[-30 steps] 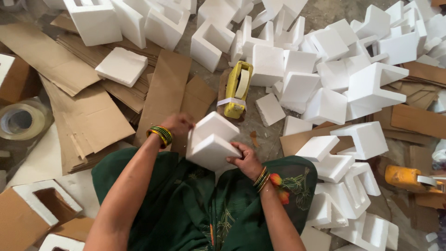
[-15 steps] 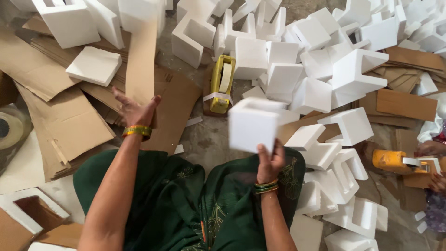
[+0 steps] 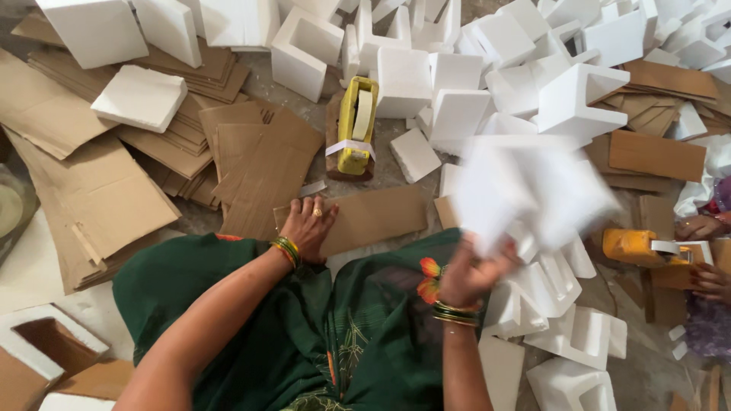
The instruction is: The person sits on the floor and assembles protective packaging units by placing white foam pieces onto flat cardboard sheets. They use a handheld tape dispenser to secure the foam to the cardboard, then place the completed units aside. The process is repeated continuously with materials from surrounding piles.
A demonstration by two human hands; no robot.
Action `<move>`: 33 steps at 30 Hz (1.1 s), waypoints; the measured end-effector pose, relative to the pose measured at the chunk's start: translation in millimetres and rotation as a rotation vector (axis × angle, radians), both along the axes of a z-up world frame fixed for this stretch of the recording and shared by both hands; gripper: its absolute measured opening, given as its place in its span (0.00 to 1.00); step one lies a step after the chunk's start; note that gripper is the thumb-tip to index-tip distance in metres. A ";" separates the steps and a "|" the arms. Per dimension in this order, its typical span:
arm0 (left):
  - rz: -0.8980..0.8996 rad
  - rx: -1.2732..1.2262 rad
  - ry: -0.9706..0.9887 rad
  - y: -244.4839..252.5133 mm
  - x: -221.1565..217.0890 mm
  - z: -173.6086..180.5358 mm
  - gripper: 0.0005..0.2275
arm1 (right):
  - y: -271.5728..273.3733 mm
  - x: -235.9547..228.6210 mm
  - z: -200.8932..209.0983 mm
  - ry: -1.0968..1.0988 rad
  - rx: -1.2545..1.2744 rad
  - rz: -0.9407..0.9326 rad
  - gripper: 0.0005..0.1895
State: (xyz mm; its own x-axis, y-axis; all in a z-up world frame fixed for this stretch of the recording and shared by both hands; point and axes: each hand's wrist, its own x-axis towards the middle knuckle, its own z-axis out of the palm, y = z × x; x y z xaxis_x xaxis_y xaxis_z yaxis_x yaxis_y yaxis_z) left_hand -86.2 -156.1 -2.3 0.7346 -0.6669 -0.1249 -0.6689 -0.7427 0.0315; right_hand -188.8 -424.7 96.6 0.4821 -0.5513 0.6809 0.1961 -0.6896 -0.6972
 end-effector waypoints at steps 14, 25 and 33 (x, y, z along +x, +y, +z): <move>0.115 0.124 0.071 5.4 27.6 -46.2 0.65 | 96.5 43.9 -137.3 0.873 -0.011 0.402 0.29; 0.412 0.265 0.196 6.1 37.9 -76.2 0.38 | 132.5 62.5 -155.1 0.977 -0.136 0.410 0.30; 0.809 -0.204 0.877 27.7 56.1 -46.9 0.53 | 136.9 70.2 -149.6 1.048 -0.064 0.413 0.30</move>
